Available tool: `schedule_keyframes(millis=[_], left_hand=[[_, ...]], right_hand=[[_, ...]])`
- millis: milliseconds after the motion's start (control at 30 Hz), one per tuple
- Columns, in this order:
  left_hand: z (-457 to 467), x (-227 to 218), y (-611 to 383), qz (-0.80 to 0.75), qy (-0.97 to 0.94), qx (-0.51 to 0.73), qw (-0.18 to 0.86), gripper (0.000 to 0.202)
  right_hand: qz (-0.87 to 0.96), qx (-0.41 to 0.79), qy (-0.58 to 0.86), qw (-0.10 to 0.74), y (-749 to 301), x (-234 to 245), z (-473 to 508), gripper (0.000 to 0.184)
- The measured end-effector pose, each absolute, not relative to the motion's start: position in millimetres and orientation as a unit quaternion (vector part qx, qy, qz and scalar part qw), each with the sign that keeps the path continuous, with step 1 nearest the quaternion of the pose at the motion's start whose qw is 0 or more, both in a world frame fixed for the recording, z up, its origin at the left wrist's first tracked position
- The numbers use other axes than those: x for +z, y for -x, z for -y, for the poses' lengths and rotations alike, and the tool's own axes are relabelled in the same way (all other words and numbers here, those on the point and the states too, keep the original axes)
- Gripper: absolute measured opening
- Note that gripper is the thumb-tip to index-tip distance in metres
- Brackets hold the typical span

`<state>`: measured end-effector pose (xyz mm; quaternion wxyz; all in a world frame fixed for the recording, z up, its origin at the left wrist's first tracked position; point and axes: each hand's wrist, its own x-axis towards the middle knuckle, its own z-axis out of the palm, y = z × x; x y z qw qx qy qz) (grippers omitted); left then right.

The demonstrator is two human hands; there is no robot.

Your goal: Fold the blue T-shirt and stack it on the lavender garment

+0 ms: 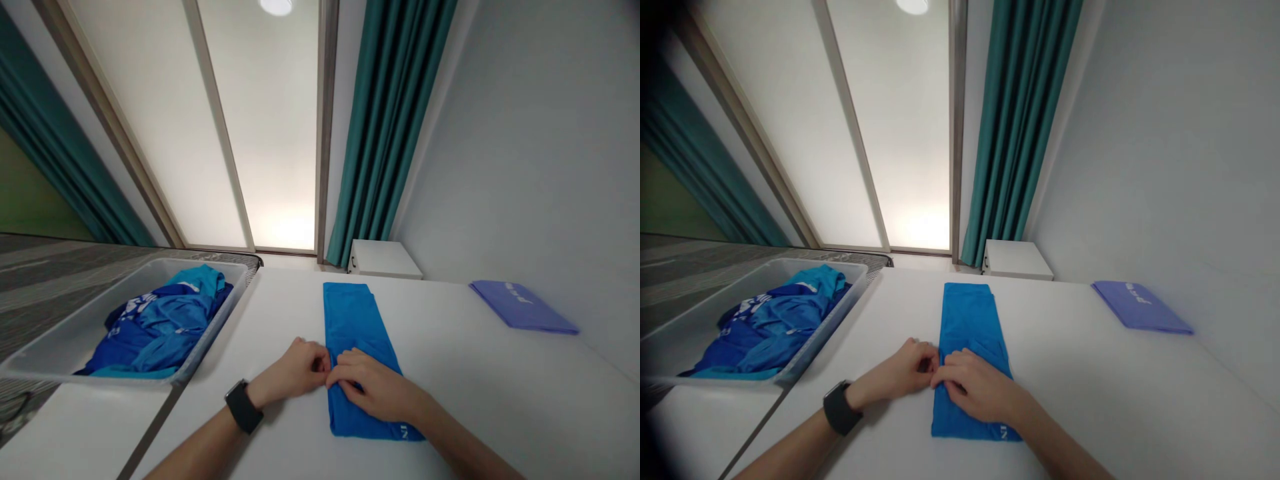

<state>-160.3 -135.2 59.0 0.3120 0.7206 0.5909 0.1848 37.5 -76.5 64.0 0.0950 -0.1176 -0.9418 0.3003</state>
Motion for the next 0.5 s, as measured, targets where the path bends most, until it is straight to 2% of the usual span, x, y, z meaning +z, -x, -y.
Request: schedule_keyframes(millis=[267,500], left_hand=[[145,72,170,-0.573,-0.726,0.203,0.321,0.018],[194,78,167,-0.521,-0.804,0.212,0.195,0.029]], right_hand=[[0.92,0.335,0.177,0.105,-40,61,78,0.025],[0.907,0.341,0.191,0.159,-41,51,77,0.025]])
